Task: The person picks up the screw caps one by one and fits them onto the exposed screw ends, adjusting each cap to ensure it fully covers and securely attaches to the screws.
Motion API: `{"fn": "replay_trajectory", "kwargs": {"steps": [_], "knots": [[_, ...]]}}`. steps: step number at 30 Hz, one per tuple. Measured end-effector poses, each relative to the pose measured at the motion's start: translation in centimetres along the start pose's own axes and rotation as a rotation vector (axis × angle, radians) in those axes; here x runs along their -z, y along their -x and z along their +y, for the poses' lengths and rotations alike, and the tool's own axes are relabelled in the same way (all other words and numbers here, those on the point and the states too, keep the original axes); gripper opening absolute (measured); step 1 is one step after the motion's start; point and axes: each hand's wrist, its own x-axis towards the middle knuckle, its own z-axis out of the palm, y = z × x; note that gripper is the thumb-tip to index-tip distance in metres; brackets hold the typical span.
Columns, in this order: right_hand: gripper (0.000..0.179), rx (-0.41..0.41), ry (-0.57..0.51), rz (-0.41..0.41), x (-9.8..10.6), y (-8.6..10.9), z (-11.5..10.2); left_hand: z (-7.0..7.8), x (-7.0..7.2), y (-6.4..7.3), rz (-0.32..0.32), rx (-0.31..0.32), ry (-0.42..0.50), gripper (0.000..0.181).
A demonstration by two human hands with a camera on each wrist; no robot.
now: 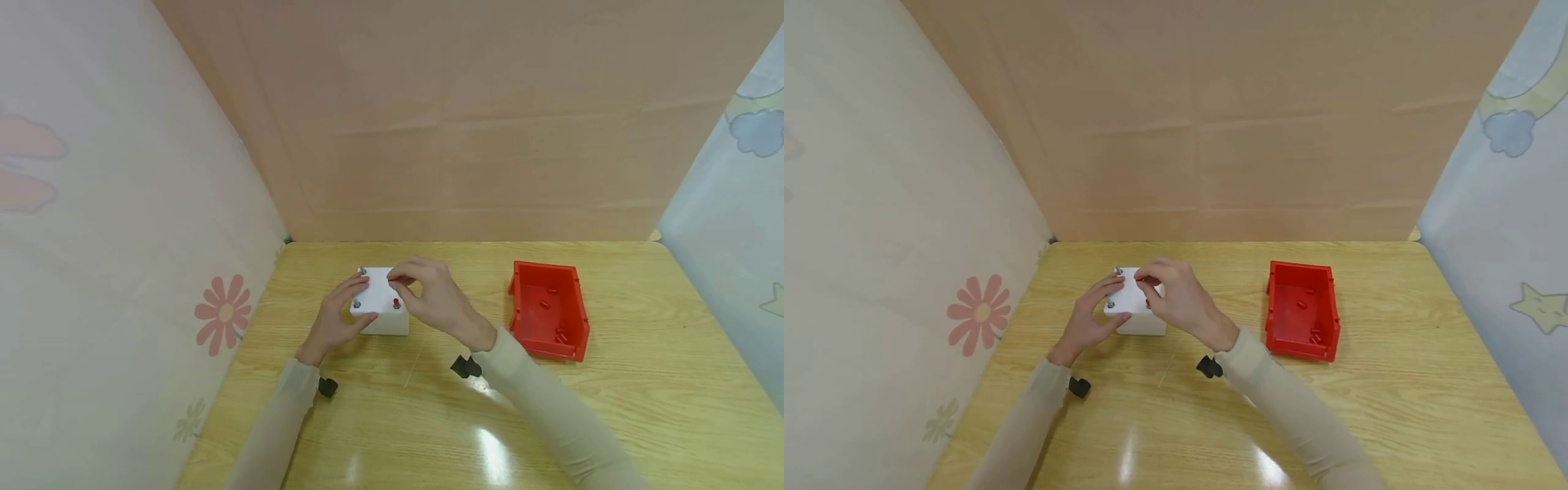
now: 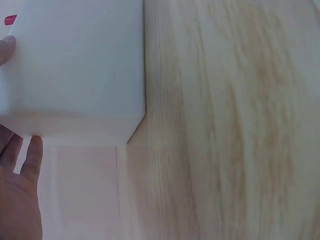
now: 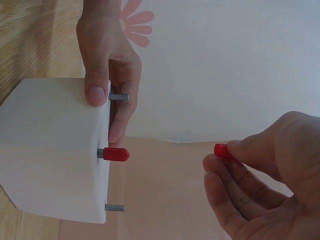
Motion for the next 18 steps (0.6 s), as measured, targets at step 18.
{"fn": "replay_trajectory", "kwargs": {"steps": [18], "knots": [[0.011,0.002,-0.02,0.013,-0.63,-0.68,-0.65,-0.37,-0.16,0.16,0.016,-0.03,0.0,0.061]]}}
